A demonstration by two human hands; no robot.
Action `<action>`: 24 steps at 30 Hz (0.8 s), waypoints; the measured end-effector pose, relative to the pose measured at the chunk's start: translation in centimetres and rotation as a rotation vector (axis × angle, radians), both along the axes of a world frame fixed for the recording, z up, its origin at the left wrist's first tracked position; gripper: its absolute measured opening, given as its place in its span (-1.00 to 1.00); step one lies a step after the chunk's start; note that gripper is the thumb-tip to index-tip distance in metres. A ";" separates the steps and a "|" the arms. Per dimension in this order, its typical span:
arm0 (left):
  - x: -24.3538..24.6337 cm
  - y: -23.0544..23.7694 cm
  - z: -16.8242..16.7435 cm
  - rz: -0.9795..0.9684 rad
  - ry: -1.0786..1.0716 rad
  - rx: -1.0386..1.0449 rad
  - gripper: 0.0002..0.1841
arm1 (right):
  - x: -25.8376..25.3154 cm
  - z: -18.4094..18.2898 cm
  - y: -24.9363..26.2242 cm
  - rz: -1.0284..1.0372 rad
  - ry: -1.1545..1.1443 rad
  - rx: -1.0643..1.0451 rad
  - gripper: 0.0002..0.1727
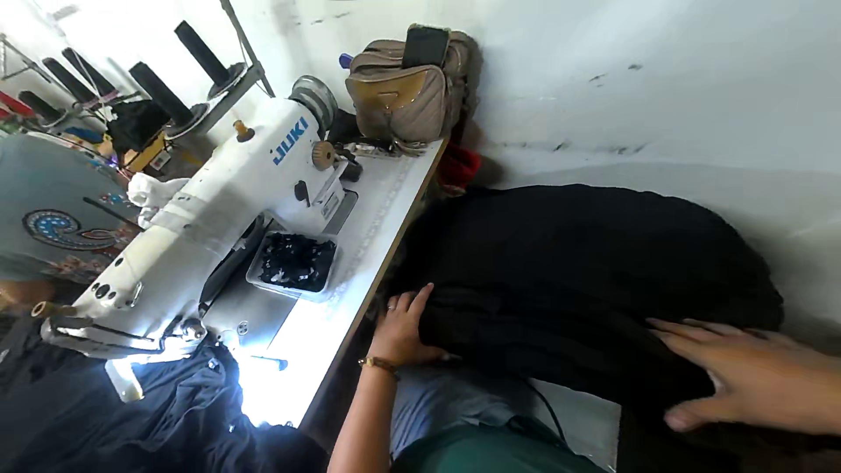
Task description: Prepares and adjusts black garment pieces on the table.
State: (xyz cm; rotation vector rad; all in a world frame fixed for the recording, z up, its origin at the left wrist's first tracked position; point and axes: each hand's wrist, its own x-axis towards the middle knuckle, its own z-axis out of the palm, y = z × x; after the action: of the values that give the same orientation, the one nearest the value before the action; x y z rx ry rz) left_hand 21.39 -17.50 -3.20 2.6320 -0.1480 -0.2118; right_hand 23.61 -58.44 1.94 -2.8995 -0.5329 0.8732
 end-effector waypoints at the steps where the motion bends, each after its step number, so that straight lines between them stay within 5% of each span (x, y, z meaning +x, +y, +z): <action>1: -0.1 0.5 0.0 0.024 -0.003 -0.060 0.23 | 1.1 1.8 1.2 0.029 -0.014 0.066 0.13; 4: -0.2 1.6 -0.2 0.160 0.042 -0.252 -0.31 | 3.5 3.6 7.4 0.089 -0.204 0.409 -0.33; 6: -0.1 1.6 -0.6 0.245 0.063 -0.234 -0.49 | 5.0 2.9 12.7 0.180 -0.217 0.499 -0.52; 11: -0.2 1.6 -0.9 0.356 -0.009 -0.205 -0.68 | 8.3 0.9 22.6 0.244 0.074 0.470 -0.51; 15: -0.1 0.9 -1.3 0.439 -0.096 -0.284 -0.66 | 10.3 -0.2 24.9 0.259 0.120 0.490 -0.74; 20: -0.4 -0.2 -3.4 0.443 -0.220 -0.420 -0.32 | 12.0 1.7 23.9 -0.119 0.119 0.785 -0.85; 24: -0.4 0.0 -4.4 0.303 -0.187 -0.337 -0.56 | 13.3 1.3 22.7 -0.152 0.073 0.917 -0.79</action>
State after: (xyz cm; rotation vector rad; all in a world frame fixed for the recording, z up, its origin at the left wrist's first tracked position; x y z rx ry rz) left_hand 21.02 -17.55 -7.58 2.2955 0.1416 0.1509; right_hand 36.95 -35.76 3.28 -2.0306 -0.5139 0.5081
